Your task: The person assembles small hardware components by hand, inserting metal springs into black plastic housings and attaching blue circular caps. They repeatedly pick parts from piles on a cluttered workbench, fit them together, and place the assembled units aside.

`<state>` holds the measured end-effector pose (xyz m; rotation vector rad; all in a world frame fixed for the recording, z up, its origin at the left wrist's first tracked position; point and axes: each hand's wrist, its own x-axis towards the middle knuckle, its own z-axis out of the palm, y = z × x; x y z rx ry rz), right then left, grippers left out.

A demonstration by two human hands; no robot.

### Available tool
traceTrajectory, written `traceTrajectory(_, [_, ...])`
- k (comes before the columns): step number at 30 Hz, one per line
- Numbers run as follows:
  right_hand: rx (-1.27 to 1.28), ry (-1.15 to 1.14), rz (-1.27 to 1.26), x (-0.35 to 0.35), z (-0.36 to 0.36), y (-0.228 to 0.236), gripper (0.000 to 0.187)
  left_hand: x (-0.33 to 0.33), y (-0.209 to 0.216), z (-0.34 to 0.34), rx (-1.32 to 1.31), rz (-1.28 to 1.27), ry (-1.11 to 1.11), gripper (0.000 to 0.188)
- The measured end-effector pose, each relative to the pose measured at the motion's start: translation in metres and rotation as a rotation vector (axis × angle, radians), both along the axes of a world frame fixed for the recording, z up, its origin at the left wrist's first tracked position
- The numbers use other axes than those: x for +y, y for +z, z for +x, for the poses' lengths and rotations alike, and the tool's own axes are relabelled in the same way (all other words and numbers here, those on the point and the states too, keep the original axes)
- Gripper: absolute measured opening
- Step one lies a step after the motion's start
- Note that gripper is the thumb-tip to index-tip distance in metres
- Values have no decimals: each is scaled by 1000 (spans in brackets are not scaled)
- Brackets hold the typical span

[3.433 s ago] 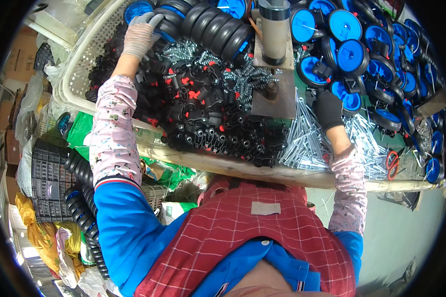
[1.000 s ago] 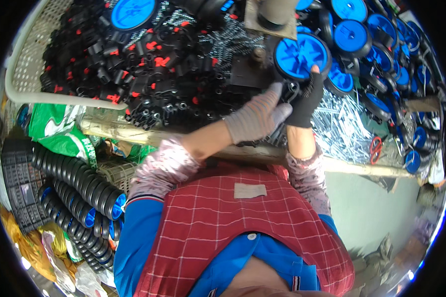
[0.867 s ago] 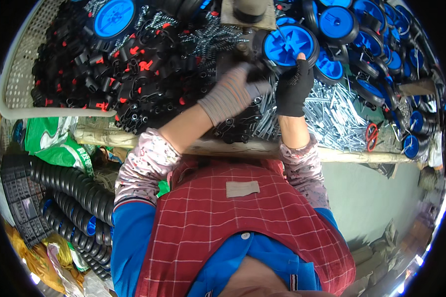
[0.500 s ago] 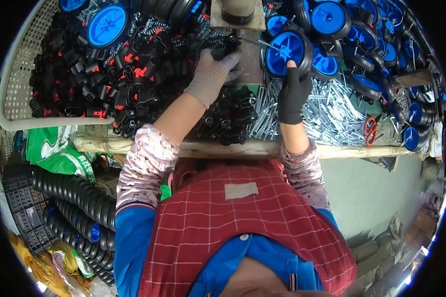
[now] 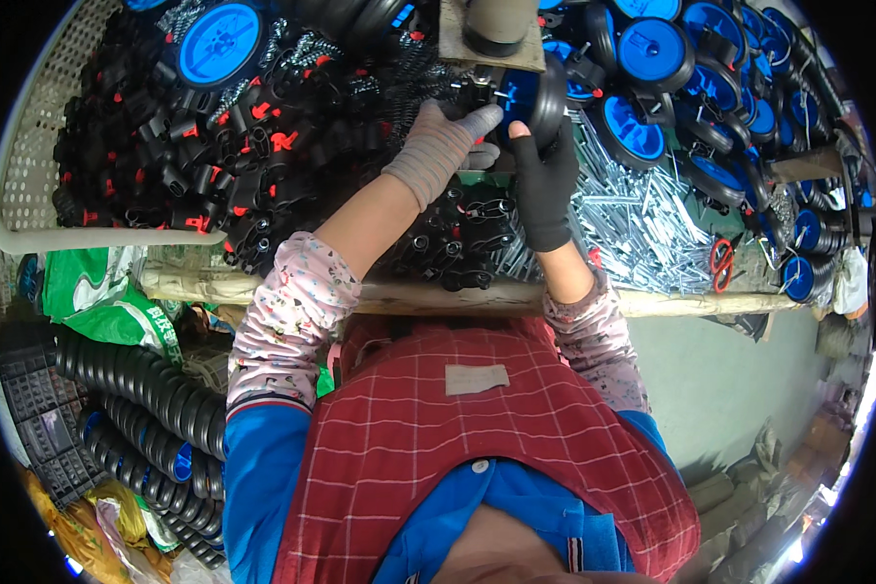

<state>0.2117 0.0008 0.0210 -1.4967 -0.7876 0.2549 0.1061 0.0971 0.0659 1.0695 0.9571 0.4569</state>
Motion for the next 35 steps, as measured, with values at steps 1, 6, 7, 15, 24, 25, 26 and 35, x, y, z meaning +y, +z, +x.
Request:
traceTrajectory(1, [-8, 25, -9, 4, -8, 4, 61, 4, 3, -7, 37, 39, -5, 52])
traceTrajectory(6, [-222, 56, 17, 7, 6, 7, 66, 37, 13, -68, 30, 869, -130, 37])
traceTrajectory(7, [-282, 32, -31, 6, 7, 10, 63, 49, 29, -86, 258, 1179, -44, 36])
traceTrajectory(15, [-265, 343, -503, 11, 198, 70, 43, 177, 14, -187, 1397, 1877, 219, 37])
traceTrajectory(24, [-735, 383, -317, -1, 179, 36, 24, 110, 74, -165, 907, 1677, 505, 44])
traceTrajectory(25, [-904, 281, -647, -4, 161, 24, 19, 87, 77, -163, 738, 1587, 477, 44])
traceTrajectory(26, [-1060, 174, -979, -6, 148, 12, 15, 57, 79, -155, 508, 1239, 491, 40])
traceTrajectory(35, [-1114, 119, -656, 0, 140, -22, 31, -29, -8, -104, -144, 171, 283, 85])
